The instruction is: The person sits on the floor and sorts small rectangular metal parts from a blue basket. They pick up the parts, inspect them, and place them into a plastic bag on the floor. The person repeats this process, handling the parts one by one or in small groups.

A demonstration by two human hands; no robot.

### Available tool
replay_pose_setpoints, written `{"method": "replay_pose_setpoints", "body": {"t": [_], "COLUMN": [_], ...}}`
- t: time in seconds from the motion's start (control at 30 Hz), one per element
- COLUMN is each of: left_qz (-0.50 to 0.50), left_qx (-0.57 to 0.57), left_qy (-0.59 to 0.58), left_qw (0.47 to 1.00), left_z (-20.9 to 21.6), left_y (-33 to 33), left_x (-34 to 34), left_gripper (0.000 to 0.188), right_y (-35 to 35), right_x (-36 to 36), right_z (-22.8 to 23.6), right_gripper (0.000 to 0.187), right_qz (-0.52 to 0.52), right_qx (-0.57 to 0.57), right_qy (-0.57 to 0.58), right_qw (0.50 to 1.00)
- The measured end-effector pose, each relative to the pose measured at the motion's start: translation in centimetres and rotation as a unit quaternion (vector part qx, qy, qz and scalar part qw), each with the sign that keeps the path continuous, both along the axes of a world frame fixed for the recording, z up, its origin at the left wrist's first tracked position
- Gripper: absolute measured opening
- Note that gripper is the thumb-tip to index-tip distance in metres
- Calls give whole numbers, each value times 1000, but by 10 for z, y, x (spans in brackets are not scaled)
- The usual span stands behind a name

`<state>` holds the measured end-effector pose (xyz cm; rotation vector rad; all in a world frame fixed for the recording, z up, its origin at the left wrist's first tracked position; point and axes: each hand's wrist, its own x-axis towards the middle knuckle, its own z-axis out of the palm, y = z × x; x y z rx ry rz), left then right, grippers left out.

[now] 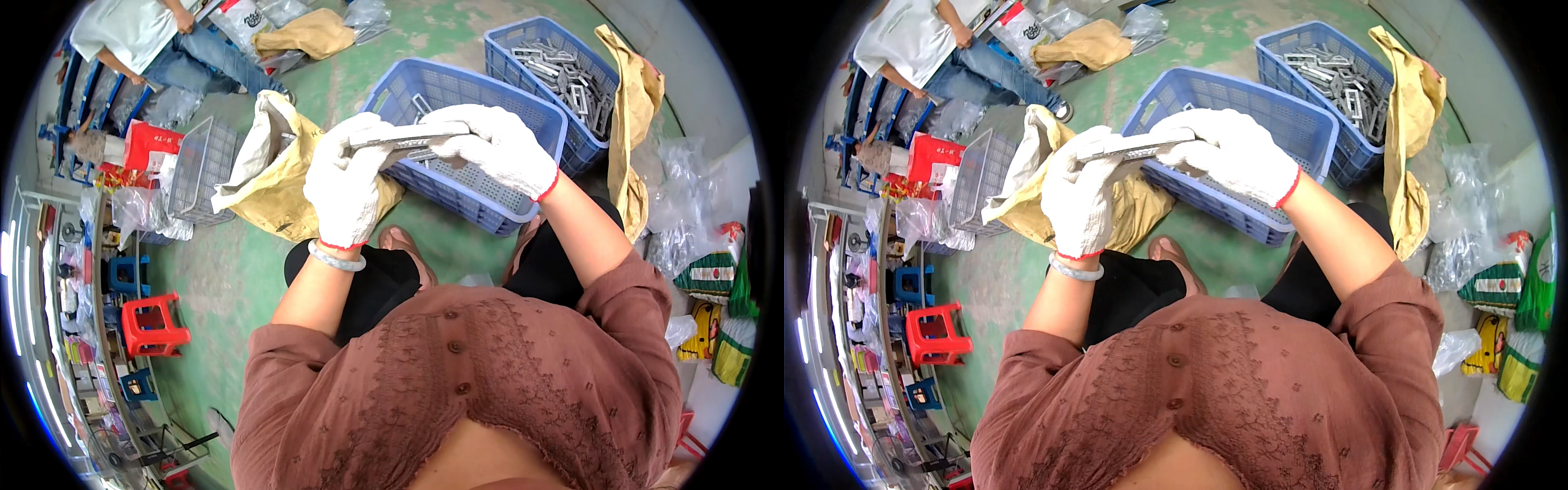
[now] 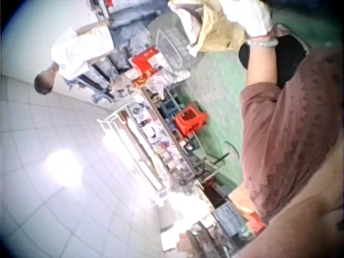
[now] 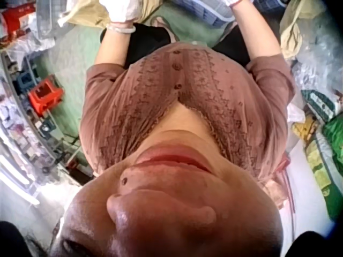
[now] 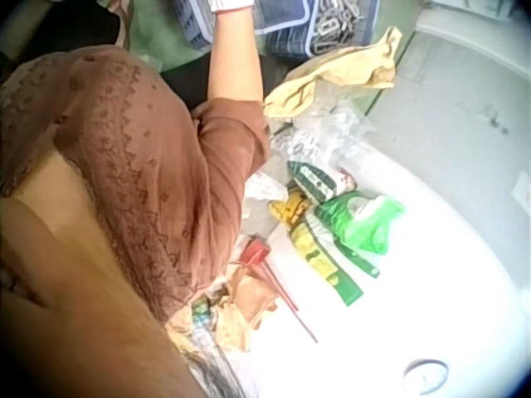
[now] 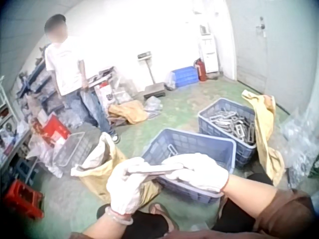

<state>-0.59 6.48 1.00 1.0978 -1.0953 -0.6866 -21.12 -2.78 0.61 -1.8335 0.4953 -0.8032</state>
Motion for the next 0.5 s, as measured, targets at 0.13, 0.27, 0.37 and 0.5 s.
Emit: {"method": "replay_pose_setpoints", "body": {"t": [0.13, 0.27, 0.37, 0.5], "left_qz": [-33, -66, -112, -110], "left_qx": [54, 107, 77, 75], "left_qy": [15, -14, -10, -5], "left_qw": [998, 992, 991, 991], "left_z": [8, 24, 21, 23], "left_y": [2, 3, 2, 2], "left_x": [0, 0, 2, -9], "left_gripper": [32, 36, 44, 51], "right_y": [-7, -11, -21, -20], "right_x": [-2, -5, -9, -16], "right_z": [6, 3, -2, -4], "right_gripper": [34, 34, 38, 54], "right_qz": [-4, -22, 3, 23], "right_qx": [35, -51, -142, -34], "right_qy": [14, -34, -39, -92], "right_qw": [999, 998, 989, 995]}}
